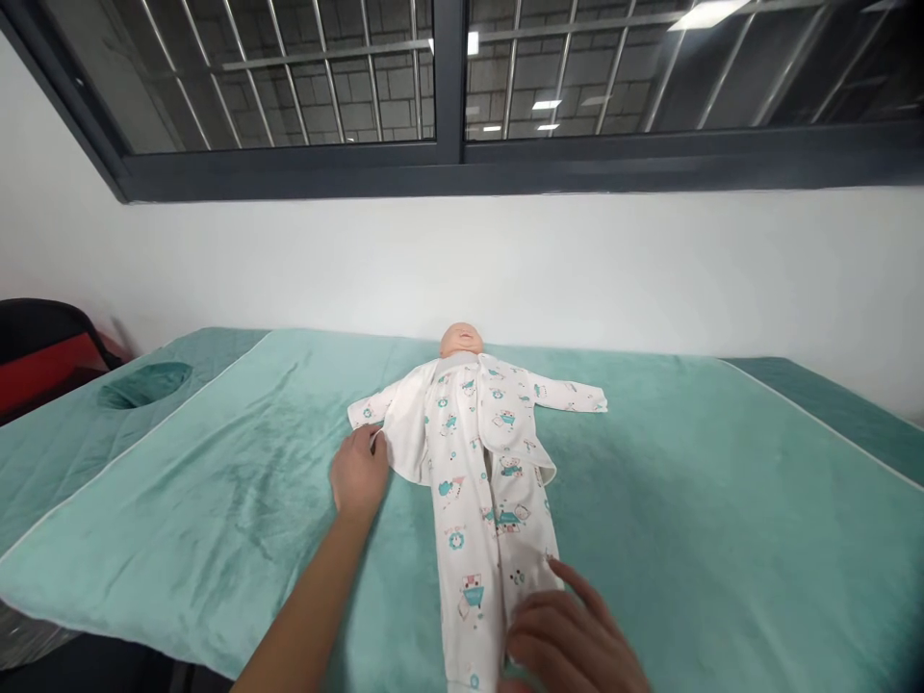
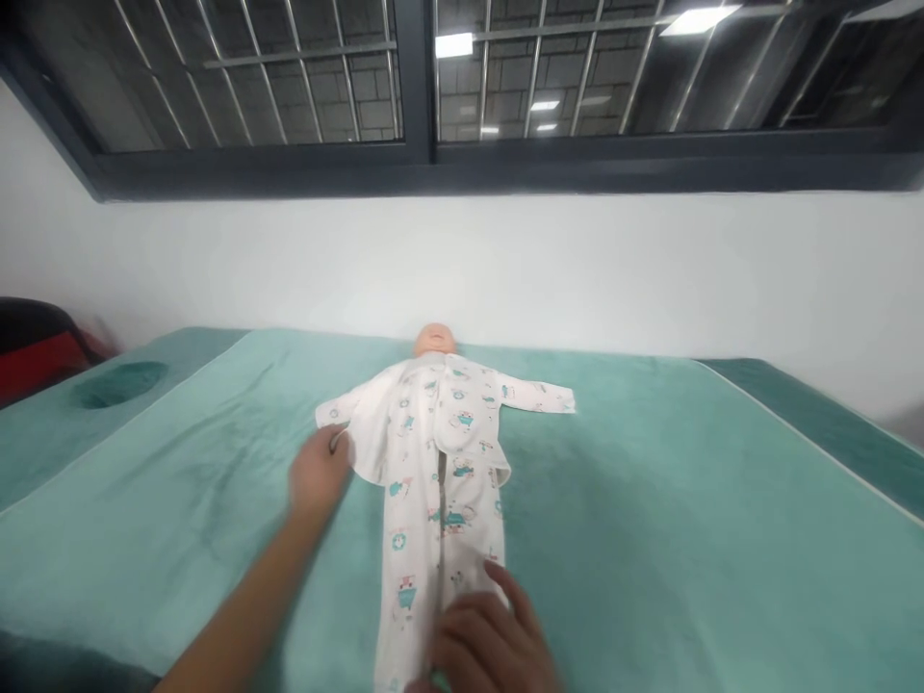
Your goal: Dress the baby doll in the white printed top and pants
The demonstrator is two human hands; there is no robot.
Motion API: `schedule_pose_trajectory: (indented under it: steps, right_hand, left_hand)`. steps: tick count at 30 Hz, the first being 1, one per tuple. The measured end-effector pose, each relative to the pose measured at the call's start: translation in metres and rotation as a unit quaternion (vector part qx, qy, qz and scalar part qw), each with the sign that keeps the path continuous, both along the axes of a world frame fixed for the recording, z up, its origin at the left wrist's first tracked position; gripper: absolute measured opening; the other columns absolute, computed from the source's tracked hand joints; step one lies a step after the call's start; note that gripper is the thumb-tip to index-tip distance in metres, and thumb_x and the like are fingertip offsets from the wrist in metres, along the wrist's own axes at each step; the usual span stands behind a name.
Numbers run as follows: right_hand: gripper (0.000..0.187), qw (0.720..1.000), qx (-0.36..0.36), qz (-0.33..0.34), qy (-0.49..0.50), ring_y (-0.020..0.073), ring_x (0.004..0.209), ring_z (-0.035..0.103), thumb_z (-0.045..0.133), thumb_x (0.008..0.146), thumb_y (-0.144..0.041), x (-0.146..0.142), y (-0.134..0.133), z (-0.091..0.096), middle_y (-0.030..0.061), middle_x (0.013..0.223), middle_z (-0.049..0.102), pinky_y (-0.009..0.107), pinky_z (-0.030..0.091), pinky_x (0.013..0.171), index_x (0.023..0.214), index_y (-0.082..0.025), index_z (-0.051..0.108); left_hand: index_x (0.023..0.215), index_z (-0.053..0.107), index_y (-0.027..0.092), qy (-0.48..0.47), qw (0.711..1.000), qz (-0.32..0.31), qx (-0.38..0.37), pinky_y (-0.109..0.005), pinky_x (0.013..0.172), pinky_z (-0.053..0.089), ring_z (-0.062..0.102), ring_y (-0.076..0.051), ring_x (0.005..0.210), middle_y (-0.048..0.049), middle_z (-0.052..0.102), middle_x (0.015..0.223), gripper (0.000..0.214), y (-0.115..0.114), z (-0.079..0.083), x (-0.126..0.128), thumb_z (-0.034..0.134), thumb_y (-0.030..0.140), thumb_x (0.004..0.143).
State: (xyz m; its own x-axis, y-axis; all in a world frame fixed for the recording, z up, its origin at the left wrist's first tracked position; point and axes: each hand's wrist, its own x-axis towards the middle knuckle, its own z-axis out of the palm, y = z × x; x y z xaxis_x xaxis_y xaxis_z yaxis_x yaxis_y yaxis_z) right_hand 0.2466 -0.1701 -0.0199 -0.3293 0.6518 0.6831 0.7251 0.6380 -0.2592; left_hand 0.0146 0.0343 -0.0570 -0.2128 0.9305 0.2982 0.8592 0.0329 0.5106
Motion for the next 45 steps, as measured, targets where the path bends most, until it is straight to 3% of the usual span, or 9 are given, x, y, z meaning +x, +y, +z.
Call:
schedule_pose_trajectory:
  steps: [4, 8, 13, 22, 29, 36, 40, 42, 45]
  right_hand:
    - [0.02, 0.994, -0.005, -0.106, -0.015, 0.0191, 0.095, 0.061, 0.057, 0.089, -0.022, 0.018, 0.031, 0.024, 0.0065, 0.103, 0.066, 0.032, 0.052, 0.083, 0.108, -0.02, 0.061]
    - [0.039, 0.977, -0.041, -0.205, -0.041, 0.0265, 0.114, 0.052, 0.054, 0.091, -0.025, 0.022, 0.087, 0.026, 0.0106, 0.127, 0.055, 0.039, 0.05, 0.086, 0.129, -0.02, 0.051]
    - [0.024, 0.978, -0.05, -0.19, -0.066, 0.0233, 0.096, 0.054, 0.049, 0.089, -0.009, 0.024, 0.135, 0.02, 0.0073, 0.103, 0.062, 0.038, 0.045, 0.082, 0.104, -0.021, 0.064]
    - [0.021, 0.992, -0.119, -0.042, -0.027, 0.0176, 0.086, 0.051, 0.042, 0.098, -0.022, 0.042, 0.125, 0.015, 0.0048, 0.09, 0.06, 0.03, 0.04, 0.075, 0.098, -0.021, 0.063]
    - [0.045, 0.966, -0.222, -0.095, 0.096, 0.0116, 0.058, 0.043, 0.039, 0.096, -0.046, 0.039, 0.185, 0.049, -0.0023, 0.059, 0.048, 0.025, 0.029, 0.056, 0.061, -0.019, 0.046]
    - [0.018, 0.944, -0.198, -0.225, 0.136, 0.0137, 0.067, 0.048, 0.042, 0.087, -0.03, 0.026, 0.279, 0.046, 0.0007, 0.075, 0.058, 0.026, 0.03, 0.062, 0.075, -0.02, 0.051]
    - [0.028, 0.936, -0.239, -0.232, 0.11, 0.0134, 0.061, 0.045, 0.051, 0.084, -0.045, 0.031, 0.286, 0.039, -0.0009, 0.07, 0.054, 0.025, 0.03, 0.059, 0.072, -0.021, 0.045]
    - [0.033, 0.93, -0.256, -0.245, 0.102, 0.0134, 0.06, 0.045, 0.055, 0.079, -0.051, 0.034, 0.283, 0.039, -0.0007, 0.07, 0.053, 0.025, 0.03, 0.056, 0.072, -0.021, 0.044]
    - [0.03, 0.938, -0.222, -0.253, 0.079, 0.0135, 0.058, 0.044, 0.057, 0.079, -0.048, 0.033, 0.28, 0.038, 0.0006, 0.072, 0.051, 0.026, 0.029, 0.055, 0.074, -0.021, 0.045]
  left_hand:
    - [0.108, 0.059, 0.022, -0.01, 1.0, 0.019, -0.013, -0.031, 0.07, 0.04, 0.062, -0.025, 0.089, -0.0088, 0.068, 0.099, 0.032, 0.0, 0.0, 0.0, 0.035, 0.036, 0.094]
    - [0.108, 0.057, 0.022, -0.016, 0.999, 0.027, -0.016, -0.031, 0.069, 0.04, 0.063, -0.026, 0.088, -0.0094, 0.068, 0.1, 0.032, -0.001, 0.002, 0.001, 0.032, 0.037, 0.095]
    - [0.106, 0.056, 0.023, -0.023, 0.999, 0.024, -0.016, -0.031, 0.069, 0.04, 0.062, -0.025, 0.086, -0.0081, 0.069, 0.098, 0.03, 0.0, 0.002, 0.001, 0.032, 0.038, 0.095]
    - [0.103, 0.054, 0.022, -0.156, 0.988, 0.016, 0.002, -0.032, 0.071, 0.041, 0.06, -0.024, 0.084, -0.0065, 0.067, 0.096, 0.027, -0.002, 0.004, 0.0, 0.036, 0.04, 0.094]
    - [0.1, 0.054, 0.021, -0.362, 0.918, -0.111, 0.12, -0.03, 0.081, 0.048, 0.062, -0.019, 0.094, -0.0044, 0.065, 0.101, 0.024, -0.008, 0.064, 0.056, 0.043, 0.041, 0.093]
    - [0.113, 0.058, 0.015, 0.093, 0.9, -0.401, 0.146, -0.045, 0.103, 0.04, 0.052, -0.027, 0.124, -0.0143, 0.059, 0.13, 0.034, -0.028, 0.069, 0.119, 0.041, 0.006, 0.086]
    - [0.102, 0.063, 0.021, 0.009, 0.897, -0.43, 0.102, -0.039, 0.094, 0.047, 0.058, -0.024, 0.113, -0.0092, 0.065, 0.121, 0.02, -0.028, 0.068, 0.113, 0.047, 0.023, 0.09]
    - [0.095, 0.065, 0.024, -0.079, 0.907, -0.404, 0.084, -0.031, 0.083, 0.05, 0.064, -0.018, 0.092, -0.0048, 0.071, 0.099, 0.021, -0.014, 0.075, 0.105, 0.044, 0.031, 0.093]
    - [0.084, 0.065, 0.022, -0.094, 0.965, -0.214, 0.121, -0.029, 0.075, 0.047, 0.062, -0.017, 0.075, -0.0039, 0.069, 0.079, 0.032, 0.025, 0.082, 0.095, 0.038, 0.036, 0.095]
